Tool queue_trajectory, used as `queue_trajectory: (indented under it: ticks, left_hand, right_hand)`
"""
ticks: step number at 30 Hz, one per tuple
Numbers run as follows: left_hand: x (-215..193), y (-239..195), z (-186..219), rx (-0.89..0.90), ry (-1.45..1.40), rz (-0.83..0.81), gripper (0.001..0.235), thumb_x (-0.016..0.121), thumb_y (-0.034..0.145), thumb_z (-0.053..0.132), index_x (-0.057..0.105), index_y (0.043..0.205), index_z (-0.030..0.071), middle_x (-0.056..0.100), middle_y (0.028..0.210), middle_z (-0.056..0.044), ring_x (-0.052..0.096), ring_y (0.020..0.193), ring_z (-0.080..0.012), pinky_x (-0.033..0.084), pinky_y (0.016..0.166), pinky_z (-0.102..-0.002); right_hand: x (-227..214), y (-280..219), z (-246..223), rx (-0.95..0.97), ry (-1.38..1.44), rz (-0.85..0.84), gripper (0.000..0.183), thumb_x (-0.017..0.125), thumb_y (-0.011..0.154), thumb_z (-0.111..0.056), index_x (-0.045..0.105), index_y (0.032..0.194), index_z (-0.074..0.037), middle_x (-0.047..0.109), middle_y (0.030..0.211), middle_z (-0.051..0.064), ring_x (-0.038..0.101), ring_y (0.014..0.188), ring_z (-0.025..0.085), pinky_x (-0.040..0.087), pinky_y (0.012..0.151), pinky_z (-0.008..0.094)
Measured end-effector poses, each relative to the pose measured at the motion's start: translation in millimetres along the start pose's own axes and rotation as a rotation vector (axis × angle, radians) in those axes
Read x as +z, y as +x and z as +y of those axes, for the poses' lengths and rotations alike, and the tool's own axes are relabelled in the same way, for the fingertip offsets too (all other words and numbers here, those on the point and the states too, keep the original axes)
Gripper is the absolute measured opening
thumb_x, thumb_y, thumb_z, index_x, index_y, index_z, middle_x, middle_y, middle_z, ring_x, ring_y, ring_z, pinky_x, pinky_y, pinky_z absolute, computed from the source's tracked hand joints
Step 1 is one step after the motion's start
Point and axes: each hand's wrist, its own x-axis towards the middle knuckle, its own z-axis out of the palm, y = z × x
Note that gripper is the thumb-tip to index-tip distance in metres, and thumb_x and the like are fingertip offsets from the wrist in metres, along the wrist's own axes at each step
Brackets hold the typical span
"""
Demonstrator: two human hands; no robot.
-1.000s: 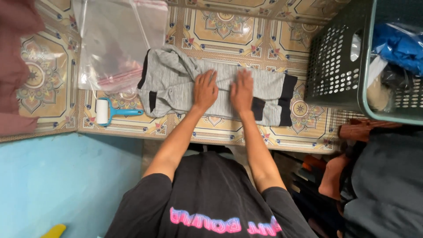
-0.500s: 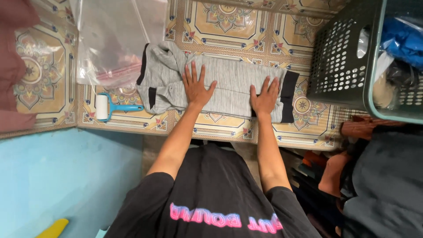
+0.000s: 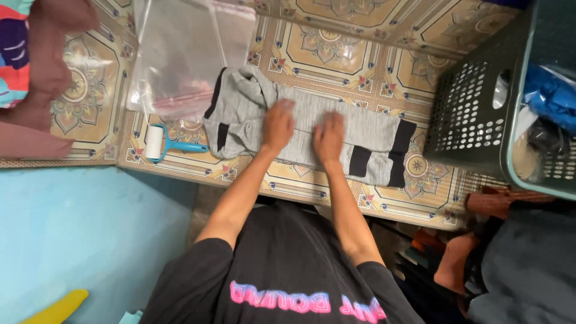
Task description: The person uses a lint roller on a grey t-shirt laid on a patterned table, then folds the t-shirt by hand into a compact rectangle. The lint roller is set aside, and the folded shirt remains on the table.
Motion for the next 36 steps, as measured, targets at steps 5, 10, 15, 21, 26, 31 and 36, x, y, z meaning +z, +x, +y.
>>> queue_trajectory:
  ticks: [5, 10, 15, 21, 26, 31, 36]
  left_hand:
    - [-32.7, 20.6, -51.7, -0.392, -0.156, 0.422, 0.055, 0.068, 0.082, 0.004, 0.055, 0.134, 0.014, 0.05, 0.125, -0.008, 0.056, 0.121, -0.0319, 0.046, 0.102, -0.045]
    - [-60.2, 36.3, -71.5, -0.093, 0.084, 0.315, 0.062, 0.094, 0.067, 0.02, 0.063, 0.12, 0.013, 0.049, 0.14, -0.017, 0.035, 0.145, -0.043, 0.034, 0.112, -0.061]
    - [-58.9, 45.0, -108.7, 0.063, 0.154, 0.262, 0.03, 0.083, 0.083, 0.015, 0.056, 0.093, 0.01, 0.063, 0.095, -0.008, 0.069, 0.098, -0.027, 0.034, 0.117, -0.054]
    - [-63.4, 43.5, -108.9, 0.102, 0.109, 0.299, 0.026, 0.079, 0.09, 0.03, 0.058, 0.097, 0.016, 0.058, 0.101, 0.0, 0.067, 0.091, -0.0199, 0.05, 0.093, -0.04]
    - [-78.5, 48.9, -78.6, -0.052, 0.095, -0.055, 0.032, 0.081, 0.088, 0.03, 0.069, 0.112, 0.013, 0.063, 0.105, -0.011, 0.065, 0.102, -0.0282, 0.04, 0.093, -0.043]
    - [-57.5, 42.3, -75.5, -0.396, 0.006, -0.186, 0.056, 0.07, 0.097, 0.035, 0.053, 0.143, 0.008, 0.069, 0.126, -0.018, 0.067, 0.119, -0.0337, 0.034, 0.104, -0.048]
    - [-51.6, 22.6, -77.7, -0.494, -0.11, 0.037, 0.038, 0.067, 0.094, 0.032, 0.066, 0.124, 0.01, 0.076, 0.103, -0.013, 0.07, 0.103, -0.0356, 0.039, 0.095, -0.052]
  right_hand:
    - [19.2, 16.7, -66.5, -0.357, 0.296, -0.06, 0.054, 0.076, 0.088, -0.02, 0.06, 0.14, -0.015, 0.058, 0.128, 0.012, 0.061, 0.117, 0.035, 0.054, 0.099, 0.044]
    - [38.7, 33.2, -99.7, -0.238, 0.207, -0.13, 0.047, 0.082, 0.082, -0.029, 0.062, 0.124, -0.024, 0.054, 0.109, 0.002, 0.066, 0.1, 0.03, 0.06, 0.081, 0.046]
    - [42.3, 46.7, -90.8, -0.032, 0.291, 0.026, 0.014, 0.064, 0.096, -0.023, 0.069, 0.107, -0.016, 0.059, 0.098, 0.008, 0.07, 0.087, 0.038, 0.059, 0.073, 0.05]
    - [39.3, 54.2, -84.1, 0.064, 0.431, 0.138, 0.011, 0.067, 0.098, -0.025, 0.074, 0.104, -0.019, 0.061, 0.098, 0.005, 0.071, 0.075, 0.032, 0.058, 0.068, 0.048]
    - [39.7, 48.3, -92.3, -0.035, 0.427, 0.13, 0.021, 0.067, 0.091, -0.008, 0.074, 0.108, -0.016, 0.058, 0.111, 0.009, 0.064, 0.1, 0.039, 0.055, 0.09, 0.047]
    - [13.9, 53.4, -124.4, -0.268, 0.417, 0.173, 0.037, 0.071, 0.083, -0.001, 0.068, 0.119, -0.011, 0.056, 0.115, 0.011, 0.058, 0.105, 0.036, 0.049, 0.095, 0.045]
    - [23.6, 77.1, -147.4, -0.408, 0.485, 0.082, 0.05, 0.071, 0.09, -0.001, 0.059, 0.138, -0.002, 0.06, 0.124, 0.023, 0.058, 0.113, 0.046, 0.048, 0.101, 0.052]
